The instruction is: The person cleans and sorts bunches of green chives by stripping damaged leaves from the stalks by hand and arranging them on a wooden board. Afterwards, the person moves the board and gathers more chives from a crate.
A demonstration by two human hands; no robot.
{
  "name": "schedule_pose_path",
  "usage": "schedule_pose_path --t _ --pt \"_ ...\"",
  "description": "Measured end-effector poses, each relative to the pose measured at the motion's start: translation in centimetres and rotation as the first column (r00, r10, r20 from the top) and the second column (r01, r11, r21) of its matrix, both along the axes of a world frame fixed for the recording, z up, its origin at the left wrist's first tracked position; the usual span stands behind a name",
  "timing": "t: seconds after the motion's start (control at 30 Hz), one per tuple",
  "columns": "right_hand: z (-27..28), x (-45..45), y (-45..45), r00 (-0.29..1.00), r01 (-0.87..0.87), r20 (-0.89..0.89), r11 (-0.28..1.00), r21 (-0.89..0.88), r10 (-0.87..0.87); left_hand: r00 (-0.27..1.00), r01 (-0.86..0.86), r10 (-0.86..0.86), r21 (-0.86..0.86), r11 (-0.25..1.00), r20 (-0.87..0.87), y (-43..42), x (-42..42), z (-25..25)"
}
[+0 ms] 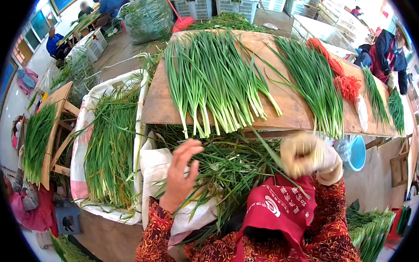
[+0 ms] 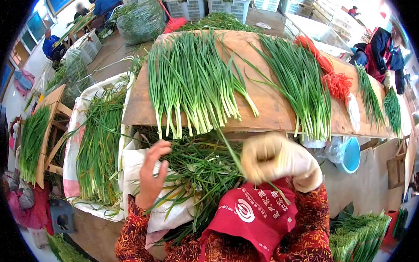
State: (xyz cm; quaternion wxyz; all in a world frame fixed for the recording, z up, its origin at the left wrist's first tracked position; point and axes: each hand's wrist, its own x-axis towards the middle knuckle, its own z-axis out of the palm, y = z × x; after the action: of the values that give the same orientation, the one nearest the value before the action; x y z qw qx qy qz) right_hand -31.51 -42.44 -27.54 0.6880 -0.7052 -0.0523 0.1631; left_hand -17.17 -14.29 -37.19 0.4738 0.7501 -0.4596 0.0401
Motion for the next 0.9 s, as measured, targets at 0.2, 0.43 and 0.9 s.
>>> schedule_pose_path --t 0.2,0.43,0.9 --pt "-9.4 -0.1 1.3 0.984 -0.004 -0.068 0.359 -0.933 -0.167 0.956 0.246 -0.206 0.188 0.951 -0.208 -4.0 -1.9 -1.9" --pt "-16.1 7.0 1.9 0.905 0.41 -0.189 0.9 0.15 -0.381 0.922 0.344 -0.29 0.203 0.917 -0.255 -6.0 -3.8 0.4" --pt "-7.2 -2.4 4.5 0.975 -0.224 -0.129 0.819 -0.528 0.183 0.912 0.374 -0.316 0.218 0.901 -0.26 -8.0 -4.8 -2.7"
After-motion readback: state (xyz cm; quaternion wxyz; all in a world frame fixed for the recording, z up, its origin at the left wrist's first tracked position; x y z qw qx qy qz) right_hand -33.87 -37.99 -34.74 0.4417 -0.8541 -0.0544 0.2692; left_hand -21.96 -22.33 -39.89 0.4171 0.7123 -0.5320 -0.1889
